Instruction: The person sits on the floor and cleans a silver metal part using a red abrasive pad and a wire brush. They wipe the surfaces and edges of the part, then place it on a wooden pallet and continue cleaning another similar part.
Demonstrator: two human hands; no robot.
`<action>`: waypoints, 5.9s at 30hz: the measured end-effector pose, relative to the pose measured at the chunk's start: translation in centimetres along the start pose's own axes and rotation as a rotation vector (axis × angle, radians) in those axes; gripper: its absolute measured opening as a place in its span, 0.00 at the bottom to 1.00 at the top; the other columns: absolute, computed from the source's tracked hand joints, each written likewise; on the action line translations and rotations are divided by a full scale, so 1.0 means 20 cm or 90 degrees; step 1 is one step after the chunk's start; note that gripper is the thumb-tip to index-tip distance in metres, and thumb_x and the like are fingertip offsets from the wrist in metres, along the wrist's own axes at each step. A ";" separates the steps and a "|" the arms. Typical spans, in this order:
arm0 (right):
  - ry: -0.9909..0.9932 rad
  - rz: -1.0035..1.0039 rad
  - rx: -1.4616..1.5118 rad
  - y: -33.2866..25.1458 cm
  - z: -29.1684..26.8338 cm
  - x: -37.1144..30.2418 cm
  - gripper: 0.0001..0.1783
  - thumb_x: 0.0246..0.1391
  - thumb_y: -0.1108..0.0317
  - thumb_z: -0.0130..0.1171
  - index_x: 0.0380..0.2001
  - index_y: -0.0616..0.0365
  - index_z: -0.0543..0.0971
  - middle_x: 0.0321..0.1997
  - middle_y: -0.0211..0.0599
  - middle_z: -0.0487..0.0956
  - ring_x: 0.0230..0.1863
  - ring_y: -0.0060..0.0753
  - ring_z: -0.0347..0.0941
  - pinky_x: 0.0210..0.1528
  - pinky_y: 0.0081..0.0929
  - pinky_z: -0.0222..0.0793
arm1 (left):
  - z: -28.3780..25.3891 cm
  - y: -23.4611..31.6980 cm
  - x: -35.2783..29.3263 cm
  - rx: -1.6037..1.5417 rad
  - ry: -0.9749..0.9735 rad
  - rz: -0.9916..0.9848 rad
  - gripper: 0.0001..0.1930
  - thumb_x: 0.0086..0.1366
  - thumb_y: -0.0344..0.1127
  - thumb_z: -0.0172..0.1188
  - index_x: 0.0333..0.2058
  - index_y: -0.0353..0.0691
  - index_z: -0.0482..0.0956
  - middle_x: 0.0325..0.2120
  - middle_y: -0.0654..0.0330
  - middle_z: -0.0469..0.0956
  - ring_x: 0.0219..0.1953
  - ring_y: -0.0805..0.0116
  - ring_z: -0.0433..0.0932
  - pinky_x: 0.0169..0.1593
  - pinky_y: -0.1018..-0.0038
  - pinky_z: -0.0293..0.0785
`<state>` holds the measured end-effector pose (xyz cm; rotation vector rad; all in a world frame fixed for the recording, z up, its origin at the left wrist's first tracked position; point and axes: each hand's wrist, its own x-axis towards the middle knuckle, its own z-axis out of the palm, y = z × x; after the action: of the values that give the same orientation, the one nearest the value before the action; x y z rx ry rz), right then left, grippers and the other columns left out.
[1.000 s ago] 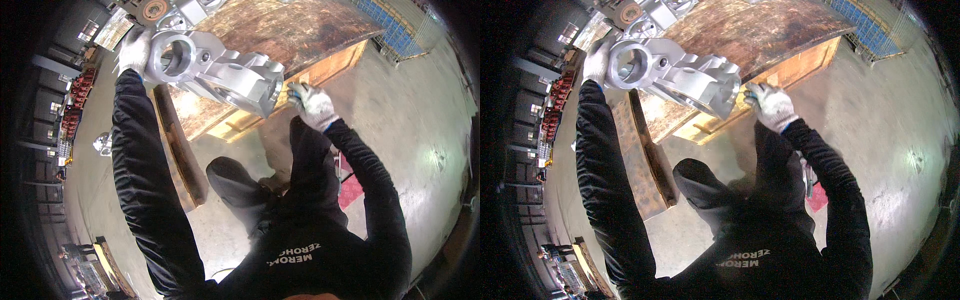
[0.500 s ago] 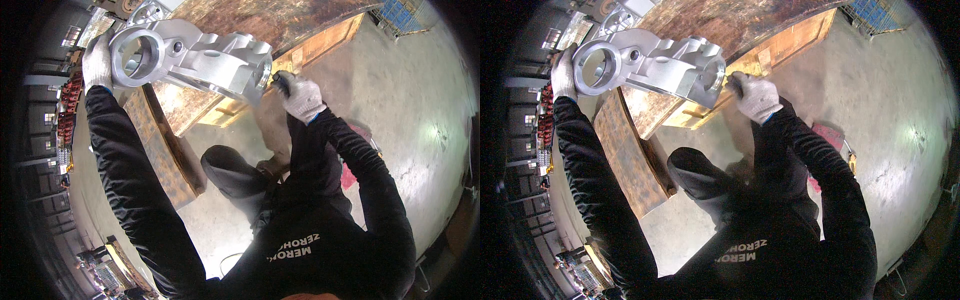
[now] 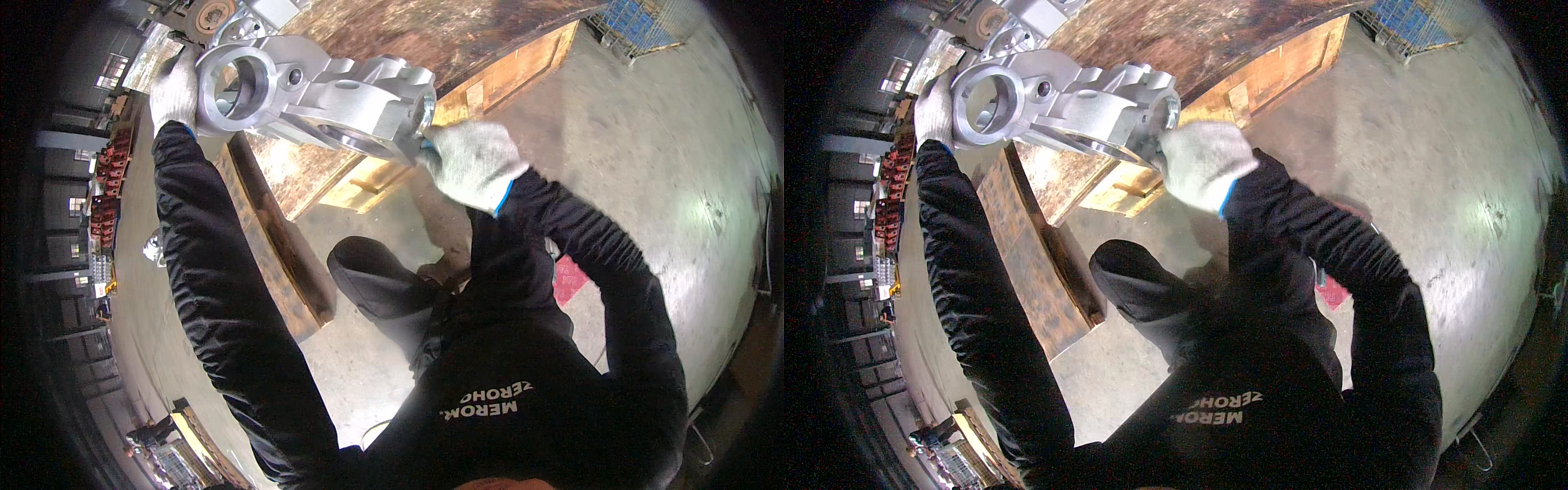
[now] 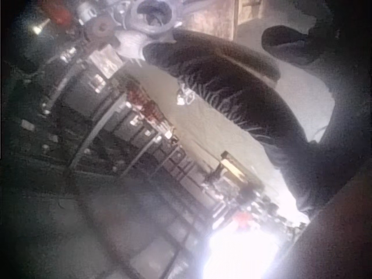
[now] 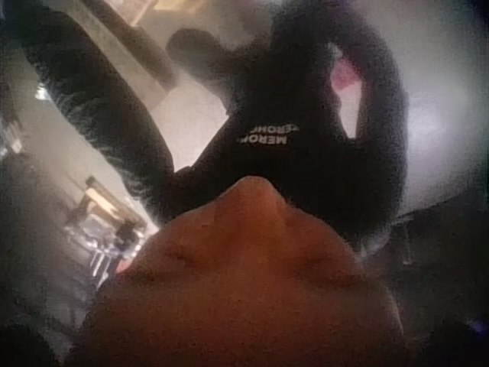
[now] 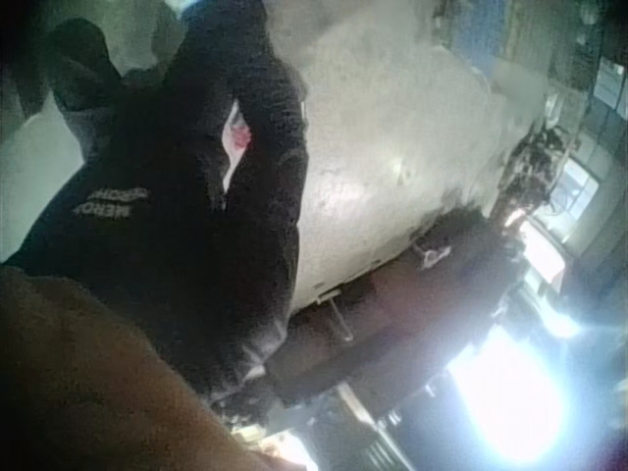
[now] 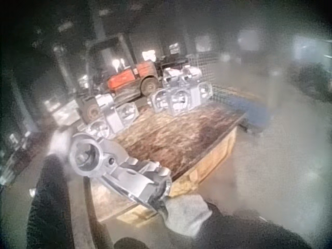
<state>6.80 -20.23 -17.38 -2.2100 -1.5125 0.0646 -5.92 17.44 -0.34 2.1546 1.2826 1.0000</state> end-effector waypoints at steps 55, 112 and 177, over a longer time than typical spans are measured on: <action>0.417 -0.196 0.067 -0.01 -0.08 0.31 0.18 0.55 0.61 0.70 0.49 0.51 0.84 0.45 0.42 0.85 0.44 0.46 0.83 0.47 0.38 0.79 | 0.02 -0.03 -0.11 -0.042 0.016 0.156 0.29 0.63 0.53 0.62 0.53 0.33 0.83 0.50 0.45 0.84 0.51 0.57 0.83 0.58 0.67 0.74; -0.059 -0.318 -0.220 -0.85 -0.84 0.97 0.22 0.53 0.51 0.66 0.30 0.64 0.87 0.32 0.60 0.83 0.36 0.56 0.82 0.41 0.42 0.76 | -0.08 0.09 -0.25 0.016 0.041 0.116 0.29 0.61 0.53 0.59 0.49 0.34 0.84 0.47 0.39 0.83 0.54 0.46 0.81 0.60 0.60 0.74; 0.154 -0.245 0.062 0.12 0.46 0.15 0.20 0.64 0.52 0.58 0.56 0.45 0.79 0.38 0.42 0.83 0.36 0.46 0.82 0.42 0.42 0.75 | 0.07 0.06 -0.51 0.006 0.313 0.353 0.27 0.71 0.49 0.61 0.59 0.34 0.74 0.54 0.44 0.78 0.58 0.50 0.78 0.63 0.61 0.72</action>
<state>7.39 -15.09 -25.85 -1.7464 -1.7215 -0.2367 -7.27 7.94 -4.07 2.4186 0.8715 1.8363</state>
